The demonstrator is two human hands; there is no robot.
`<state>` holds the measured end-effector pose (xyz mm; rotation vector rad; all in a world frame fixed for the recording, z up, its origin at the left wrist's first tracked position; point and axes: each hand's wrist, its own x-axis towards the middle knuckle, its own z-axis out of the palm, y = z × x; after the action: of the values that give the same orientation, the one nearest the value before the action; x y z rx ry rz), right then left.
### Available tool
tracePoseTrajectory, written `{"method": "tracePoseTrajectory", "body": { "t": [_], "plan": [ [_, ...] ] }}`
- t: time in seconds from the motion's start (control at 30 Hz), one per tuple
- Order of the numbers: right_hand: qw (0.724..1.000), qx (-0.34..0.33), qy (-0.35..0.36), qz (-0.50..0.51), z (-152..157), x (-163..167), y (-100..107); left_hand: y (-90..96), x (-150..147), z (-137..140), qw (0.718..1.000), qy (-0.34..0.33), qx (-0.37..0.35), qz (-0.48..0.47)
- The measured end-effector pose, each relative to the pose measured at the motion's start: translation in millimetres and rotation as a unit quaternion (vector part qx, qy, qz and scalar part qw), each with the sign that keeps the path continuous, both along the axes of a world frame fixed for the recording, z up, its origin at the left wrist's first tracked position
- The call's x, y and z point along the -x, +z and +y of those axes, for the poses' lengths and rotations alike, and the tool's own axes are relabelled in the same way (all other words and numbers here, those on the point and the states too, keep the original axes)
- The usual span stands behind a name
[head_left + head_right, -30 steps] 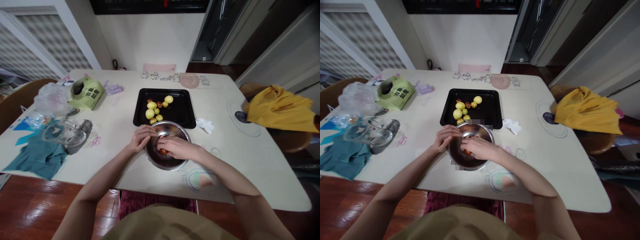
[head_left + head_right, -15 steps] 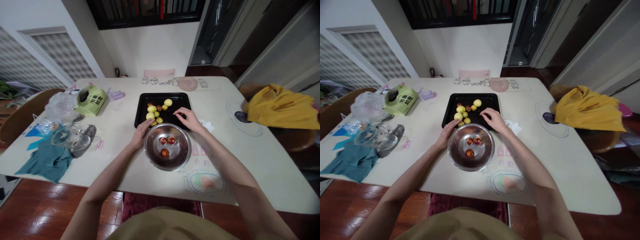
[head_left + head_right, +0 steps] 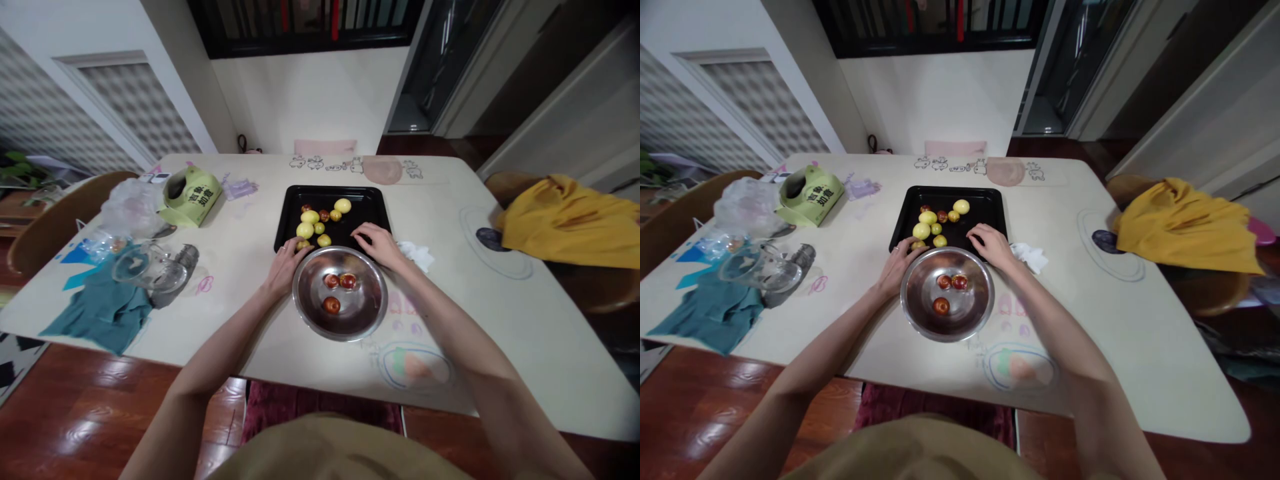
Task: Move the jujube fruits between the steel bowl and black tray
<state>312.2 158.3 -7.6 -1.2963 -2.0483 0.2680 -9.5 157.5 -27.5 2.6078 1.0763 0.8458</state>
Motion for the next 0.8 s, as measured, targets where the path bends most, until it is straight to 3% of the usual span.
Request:
{"method": "tracePoseTrajectory", "body": {
  "t": [0.27,0.5,0.8],
  "plan": [
    [1.0,0.013,-0.006,-0.014,0,0,-1,2.4,-4,4,0.998,0.063,0.002,0.001],
    [0.999,0.016,-0.012,-0.026,1,-1,-4,12.2,-6,2,0.998,0.054,0.019,0.027],
    [1.0,0.015,-0.008,-0.023,1,-1,-4,7.2,-7,5,0.98,0.044,0.015,-0.195]
  ]
}}
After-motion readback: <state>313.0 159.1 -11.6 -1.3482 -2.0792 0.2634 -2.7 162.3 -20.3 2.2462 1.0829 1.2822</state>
